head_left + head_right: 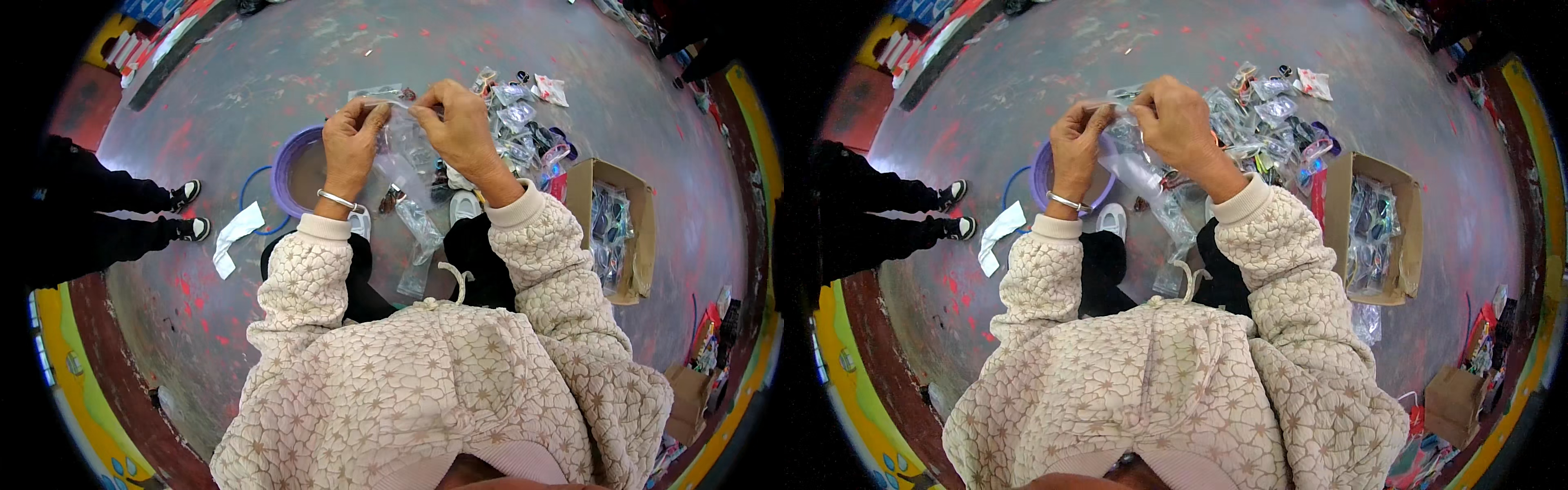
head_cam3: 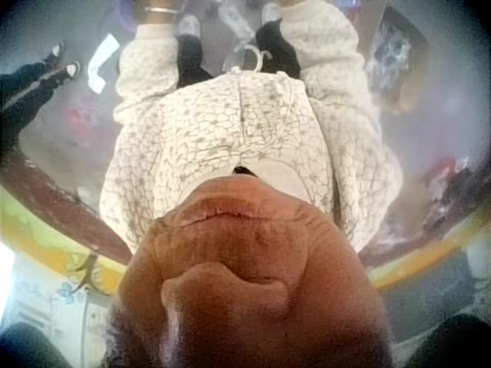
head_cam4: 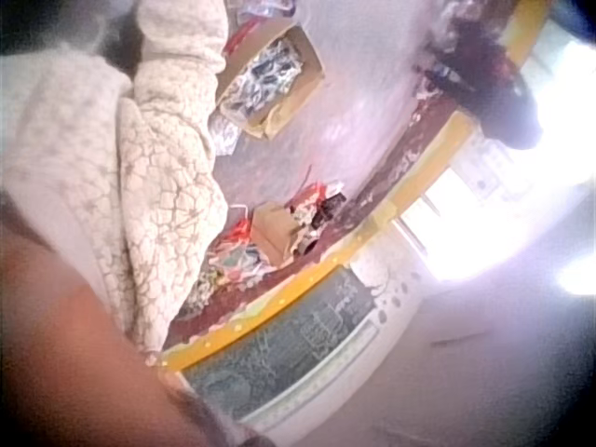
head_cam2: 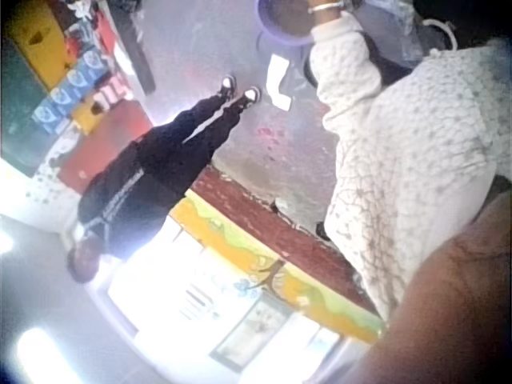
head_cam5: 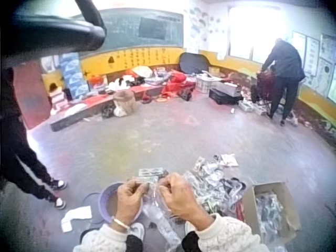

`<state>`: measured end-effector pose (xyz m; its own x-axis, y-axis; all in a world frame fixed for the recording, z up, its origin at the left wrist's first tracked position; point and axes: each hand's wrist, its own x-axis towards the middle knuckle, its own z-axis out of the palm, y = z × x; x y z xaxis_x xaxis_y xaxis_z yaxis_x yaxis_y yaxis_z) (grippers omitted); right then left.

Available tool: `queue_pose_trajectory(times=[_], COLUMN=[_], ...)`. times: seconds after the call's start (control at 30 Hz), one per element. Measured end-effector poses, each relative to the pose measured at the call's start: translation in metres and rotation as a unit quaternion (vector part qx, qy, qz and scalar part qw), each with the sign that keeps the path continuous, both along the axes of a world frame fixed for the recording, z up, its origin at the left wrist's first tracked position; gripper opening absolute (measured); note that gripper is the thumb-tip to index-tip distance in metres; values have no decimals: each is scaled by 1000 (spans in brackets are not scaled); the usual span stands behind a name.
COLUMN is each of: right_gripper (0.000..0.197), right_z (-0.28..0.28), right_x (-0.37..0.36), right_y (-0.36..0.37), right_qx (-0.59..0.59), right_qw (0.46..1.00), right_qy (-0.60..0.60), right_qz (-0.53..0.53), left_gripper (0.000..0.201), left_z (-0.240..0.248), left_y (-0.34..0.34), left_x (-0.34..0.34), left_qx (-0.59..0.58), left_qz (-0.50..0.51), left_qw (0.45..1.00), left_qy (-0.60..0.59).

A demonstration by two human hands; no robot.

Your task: The person sits on the floor and places individual pairs of sunglasses into small plastic bags, sometimes wiping the lenses with a cloth before sealing the bag and placing it into a box.

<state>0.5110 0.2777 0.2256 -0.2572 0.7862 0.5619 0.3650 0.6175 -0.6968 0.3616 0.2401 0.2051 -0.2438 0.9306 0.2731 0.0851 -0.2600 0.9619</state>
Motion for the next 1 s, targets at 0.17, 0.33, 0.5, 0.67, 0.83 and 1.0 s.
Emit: queue_pose_trajectory(times=[0.17, 0.33, 0.5, 0.67, 0.83, 1.0], right_gripper=[10, 9, 8, 10, 16, 26], right_z=[3, 0, -4, -8, -5, -2], right_x=[1, -3, -6, -10, -8, -4], right_y=[0, -4, -4, -4, -3, 6], right_qx=[55, 105, 136, 143, -25, -318], right_qw=[998, 993, 989, 988, 998, 938], right_qy=[-22, -43, -49, -52, 1, 91], right_qz=[-30, -20, -2, 1, 61, 107], left_gripper=[19, 35, 29, 16, 13, 14], left_z=[2, 13, 12, 14, 8, 8], left_y=[-2, -9, -6, -7, -5, -5], left_x=[-3, 4, -1, -4, -12, -12], left_qx=[22, -160, -153, -155, -162, -168], left_qz=[118, -99, -118, -116, -72, -99], left_qw=[993, 967, 959, 949, 967, 974], left_qy=[15, -174, -207, -250, -181, -119])
